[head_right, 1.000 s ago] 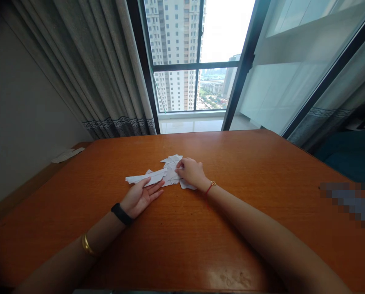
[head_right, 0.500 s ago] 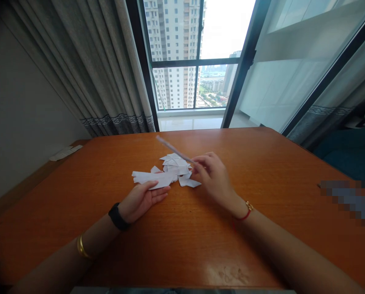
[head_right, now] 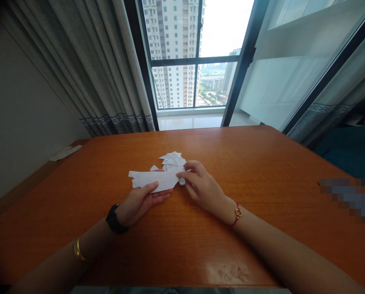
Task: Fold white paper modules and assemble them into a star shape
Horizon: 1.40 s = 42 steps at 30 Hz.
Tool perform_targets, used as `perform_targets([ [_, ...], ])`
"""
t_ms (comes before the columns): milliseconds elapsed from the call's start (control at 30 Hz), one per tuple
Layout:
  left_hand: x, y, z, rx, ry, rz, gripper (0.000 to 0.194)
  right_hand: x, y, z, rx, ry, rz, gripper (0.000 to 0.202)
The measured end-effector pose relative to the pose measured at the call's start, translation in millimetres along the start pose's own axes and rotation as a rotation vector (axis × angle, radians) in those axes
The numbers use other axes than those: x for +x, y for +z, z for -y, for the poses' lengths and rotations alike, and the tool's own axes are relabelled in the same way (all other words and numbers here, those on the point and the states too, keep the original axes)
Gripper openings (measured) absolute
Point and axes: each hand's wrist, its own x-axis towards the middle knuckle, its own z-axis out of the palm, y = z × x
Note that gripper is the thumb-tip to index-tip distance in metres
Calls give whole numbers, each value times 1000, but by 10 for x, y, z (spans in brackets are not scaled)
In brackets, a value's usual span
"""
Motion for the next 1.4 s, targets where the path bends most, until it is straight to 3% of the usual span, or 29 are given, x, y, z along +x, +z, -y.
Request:
perform_targets([
  [67,8,0,29,63,31,-6,53,40,-3,46,239,225,-3,35],
  [133,0,-5,51,177,39,10,53,73,-18,82,477,432,122,44],
  [200,-9,-22,45,358,77,12,57,94,-52,94,580,542,275,37],
  [267,-3,-60,6,557,184,-54,63,108,-105,77,539,579,347,26],
  [400,64,-191,-79,734,435,-171,77,118,-201,2,274,497,413,14],
  [500,97,-253,-63,766,375,-67,76,88,-188,-11,49,387,521,10],
  [600,79,-229,-17,953,290,-23,66,43,-119,22,-77,329,570,25],
  [700,43,-167,-19,1139,352,-20,45,22,-63,64,-131,282,535,31],
  [833,17,-146,-64,1336,459,-9,19,23,-52,116,-215,171,529,9],
  [933,22,-184,-61,1435,432,-36,24,18,-65,146,-266,159,565,17],
  [1033,34,-215,-31,1432,412,12,31,17,-65,150,-294,145,617,31],
  [1167,28,-199,-18,1518,380,65,21,30,-32,118,-388,117,666,29],
  [1400,13,-158,-29,1699,328,70,23,19,23,109,-447,85,658,31],
])
